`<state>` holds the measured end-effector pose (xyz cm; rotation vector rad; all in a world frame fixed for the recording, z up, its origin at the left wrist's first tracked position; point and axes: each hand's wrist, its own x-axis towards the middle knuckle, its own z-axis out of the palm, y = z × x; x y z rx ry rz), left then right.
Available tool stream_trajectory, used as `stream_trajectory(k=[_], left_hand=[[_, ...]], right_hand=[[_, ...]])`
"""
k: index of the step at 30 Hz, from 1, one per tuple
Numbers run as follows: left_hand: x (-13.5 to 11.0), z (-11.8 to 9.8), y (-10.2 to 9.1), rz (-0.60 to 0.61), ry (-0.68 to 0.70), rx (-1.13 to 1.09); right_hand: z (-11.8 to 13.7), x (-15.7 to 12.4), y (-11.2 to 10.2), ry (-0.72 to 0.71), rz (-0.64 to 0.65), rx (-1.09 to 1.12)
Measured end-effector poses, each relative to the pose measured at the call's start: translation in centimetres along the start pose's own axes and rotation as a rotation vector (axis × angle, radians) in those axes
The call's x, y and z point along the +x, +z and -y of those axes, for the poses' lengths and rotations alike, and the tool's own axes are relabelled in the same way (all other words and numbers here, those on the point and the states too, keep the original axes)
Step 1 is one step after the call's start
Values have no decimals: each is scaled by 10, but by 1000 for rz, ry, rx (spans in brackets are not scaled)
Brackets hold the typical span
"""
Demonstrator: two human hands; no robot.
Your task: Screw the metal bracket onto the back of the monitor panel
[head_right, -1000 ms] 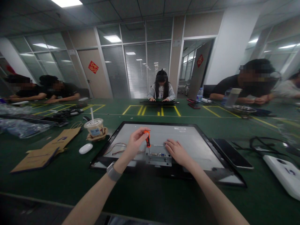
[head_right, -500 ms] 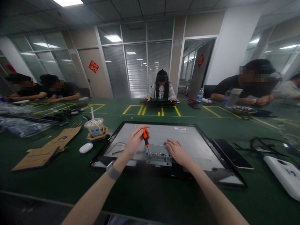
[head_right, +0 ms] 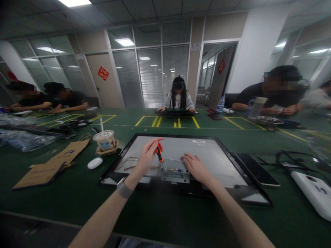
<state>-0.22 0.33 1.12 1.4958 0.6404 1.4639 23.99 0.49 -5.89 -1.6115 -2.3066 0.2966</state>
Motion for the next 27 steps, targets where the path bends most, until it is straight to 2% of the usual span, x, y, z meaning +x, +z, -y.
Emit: stream_trajectory(k=[4, 9, 15, 21, 27], left_hand=[[1, 4, 1, 19, 16, -80], [-1, 3, 8, 20, -27, -126], [0, 0, 3, 40, -22, -119], [-2, -2, 2, 88, -16, -19], [-6, -3, 6, 24, 68, 112]], right_hand=[[0, 0, -1, -1, 8, -10], [0, 0, 0, -4, -6, 2], [3, -1, -2, 5, 15, -6], [4, -1, -3, 7, 21, -20], [1, 0, -1, -3, 9, -9]])
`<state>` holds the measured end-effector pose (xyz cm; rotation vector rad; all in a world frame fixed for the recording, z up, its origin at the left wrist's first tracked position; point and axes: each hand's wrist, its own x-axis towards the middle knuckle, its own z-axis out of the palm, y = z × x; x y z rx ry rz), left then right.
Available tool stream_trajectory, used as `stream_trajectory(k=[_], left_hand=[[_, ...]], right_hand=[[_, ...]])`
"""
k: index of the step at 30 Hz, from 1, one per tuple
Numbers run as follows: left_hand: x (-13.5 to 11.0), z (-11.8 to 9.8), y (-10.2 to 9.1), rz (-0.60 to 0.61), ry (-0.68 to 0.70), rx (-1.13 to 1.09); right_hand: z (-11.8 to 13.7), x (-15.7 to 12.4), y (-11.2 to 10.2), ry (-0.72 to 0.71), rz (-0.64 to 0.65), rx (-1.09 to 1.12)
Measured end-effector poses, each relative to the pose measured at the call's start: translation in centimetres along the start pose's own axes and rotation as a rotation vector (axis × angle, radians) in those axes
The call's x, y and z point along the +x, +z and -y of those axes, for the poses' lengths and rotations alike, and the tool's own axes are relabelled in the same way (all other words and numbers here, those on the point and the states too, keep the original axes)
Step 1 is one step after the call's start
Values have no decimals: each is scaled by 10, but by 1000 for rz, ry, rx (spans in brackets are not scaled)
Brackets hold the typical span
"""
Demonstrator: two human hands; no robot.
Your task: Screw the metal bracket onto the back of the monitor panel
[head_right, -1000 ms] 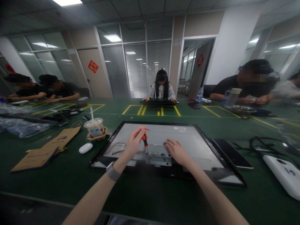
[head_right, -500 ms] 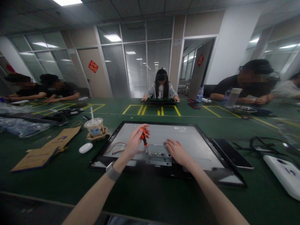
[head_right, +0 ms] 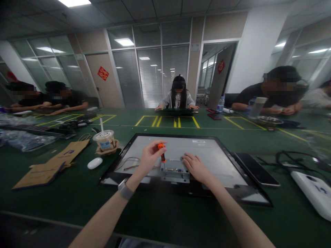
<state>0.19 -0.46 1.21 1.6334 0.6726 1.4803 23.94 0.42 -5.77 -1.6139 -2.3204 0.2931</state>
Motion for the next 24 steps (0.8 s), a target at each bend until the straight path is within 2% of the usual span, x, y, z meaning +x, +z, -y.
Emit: stream_trajectory(k=[8, 10, 14, 17, 24], left_hand=[[0, 1, 0, 120, -55, -178], [0, 1, 0, 115, -45, -144], [0, 0, 0, 27, 34, -24], [0, -2, 0, -15, 40, 7], [1, 0, 1, 62, -57, -148]], right_hand=[[-1, 1, 2, -6, -11, 7], [-2, 1, 2, -7, -10, 8], [-4, 1, 4, -8, -18, 13], [-4, 1, 4, -13, -33, 17], [0, 1, 1, -8, -12, 16]])
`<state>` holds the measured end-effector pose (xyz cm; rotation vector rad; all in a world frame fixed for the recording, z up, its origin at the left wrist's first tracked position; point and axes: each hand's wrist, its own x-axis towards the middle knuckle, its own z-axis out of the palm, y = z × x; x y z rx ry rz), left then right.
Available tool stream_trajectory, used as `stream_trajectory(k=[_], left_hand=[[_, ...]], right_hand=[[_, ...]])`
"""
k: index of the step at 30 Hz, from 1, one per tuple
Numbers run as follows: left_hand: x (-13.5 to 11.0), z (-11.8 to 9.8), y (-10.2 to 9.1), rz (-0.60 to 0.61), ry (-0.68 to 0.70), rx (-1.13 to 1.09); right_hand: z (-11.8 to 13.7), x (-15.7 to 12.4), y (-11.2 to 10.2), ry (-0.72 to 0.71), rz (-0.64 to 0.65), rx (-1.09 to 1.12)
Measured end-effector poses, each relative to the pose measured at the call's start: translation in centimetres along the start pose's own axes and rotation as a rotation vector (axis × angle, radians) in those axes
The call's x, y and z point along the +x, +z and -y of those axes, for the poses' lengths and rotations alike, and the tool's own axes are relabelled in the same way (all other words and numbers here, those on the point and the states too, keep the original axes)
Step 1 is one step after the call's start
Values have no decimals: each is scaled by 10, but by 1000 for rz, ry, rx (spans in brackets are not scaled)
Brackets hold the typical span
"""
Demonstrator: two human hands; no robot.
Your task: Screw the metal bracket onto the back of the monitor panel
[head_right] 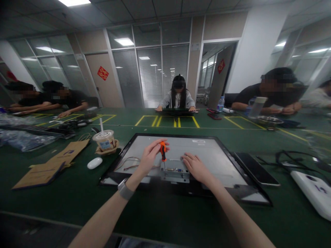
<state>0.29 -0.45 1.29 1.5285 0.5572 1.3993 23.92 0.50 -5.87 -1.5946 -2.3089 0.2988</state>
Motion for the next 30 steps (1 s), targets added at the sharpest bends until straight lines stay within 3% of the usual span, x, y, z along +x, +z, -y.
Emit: stream_trajectory(k=[6, 14, 23, 30], left_hand=[[1, 2, -3, -81, 111, 143], [2, 3, -2, -23, 32, -1], [0, 0, -2, -115, 135, 162], [0, 0, -2, -37, 81, 108]], right_hand=[[1, 0, -1, 8, 12, -16], [0, 0, 0, 11, 2, -4], [-4, 1, 3, -4, -18, -4], [-2, 0, 1, 4, -3, -6]])
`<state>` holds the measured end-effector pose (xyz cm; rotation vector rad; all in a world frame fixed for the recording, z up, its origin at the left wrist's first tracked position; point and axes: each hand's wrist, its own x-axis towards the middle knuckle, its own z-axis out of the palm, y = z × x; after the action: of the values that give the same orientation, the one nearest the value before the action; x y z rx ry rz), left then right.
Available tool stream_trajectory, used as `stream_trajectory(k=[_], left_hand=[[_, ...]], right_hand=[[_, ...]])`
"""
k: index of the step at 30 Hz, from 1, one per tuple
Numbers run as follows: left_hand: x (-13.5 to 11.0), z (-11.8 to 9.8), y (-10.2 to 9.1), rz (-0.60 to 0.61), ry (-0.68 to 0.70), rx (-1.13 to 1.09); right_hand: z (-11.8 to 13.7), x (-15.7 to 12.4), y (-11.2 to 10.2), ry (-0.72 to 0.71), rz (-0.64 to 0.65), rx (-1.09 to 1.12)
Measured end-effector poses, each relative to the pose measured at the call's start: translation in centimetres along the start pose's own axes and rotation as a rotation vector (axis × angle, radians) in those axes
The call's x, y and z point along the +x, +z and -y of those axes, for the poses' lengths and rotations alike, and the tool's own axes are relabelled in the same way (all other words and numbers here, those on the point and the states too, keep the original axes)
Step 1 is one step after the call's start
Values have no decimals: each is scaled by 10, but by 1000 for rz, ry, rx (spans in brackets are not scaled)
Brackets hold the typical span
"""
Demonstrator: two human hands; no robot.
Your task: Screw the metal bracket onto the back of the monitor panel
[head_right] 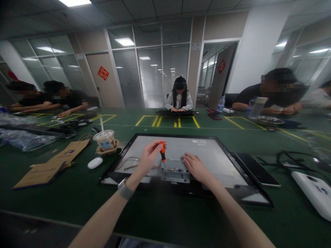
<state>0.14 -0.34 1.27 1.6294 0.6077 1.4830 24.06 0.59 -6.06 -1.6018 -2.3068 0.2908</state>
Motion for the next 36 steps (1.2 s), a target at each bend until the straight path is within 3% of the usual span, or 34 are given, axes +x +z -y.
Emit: stream_trajectory(k=[5, 11, 16, 22, 27, 32, 36], left_hand=[[-1, -2, 1, -60, 30, 50], [0, -1, 1, -5, -66, -112], [0, -3, 0, -70, 19, 31], [2, -3, 0, -113, 64, 39], [2, -4, -4, -78, 19, 100], [3, 5, -6, -49, -53, -115], [2, 3, -4, -68, -55, -61]], right_hand=[[2, 0, -1, 0, 4, -1], [0, 0, 0, 3, 5, 0], [-1, 1, 1, 2, 8, -10], [0, 0, 1, -5, -2, 2], [0, 0, 1, 2, -16, 0], [-1, 0, 1, -14, -7, -13], [1, -1, -1, -4, -1, -4]])
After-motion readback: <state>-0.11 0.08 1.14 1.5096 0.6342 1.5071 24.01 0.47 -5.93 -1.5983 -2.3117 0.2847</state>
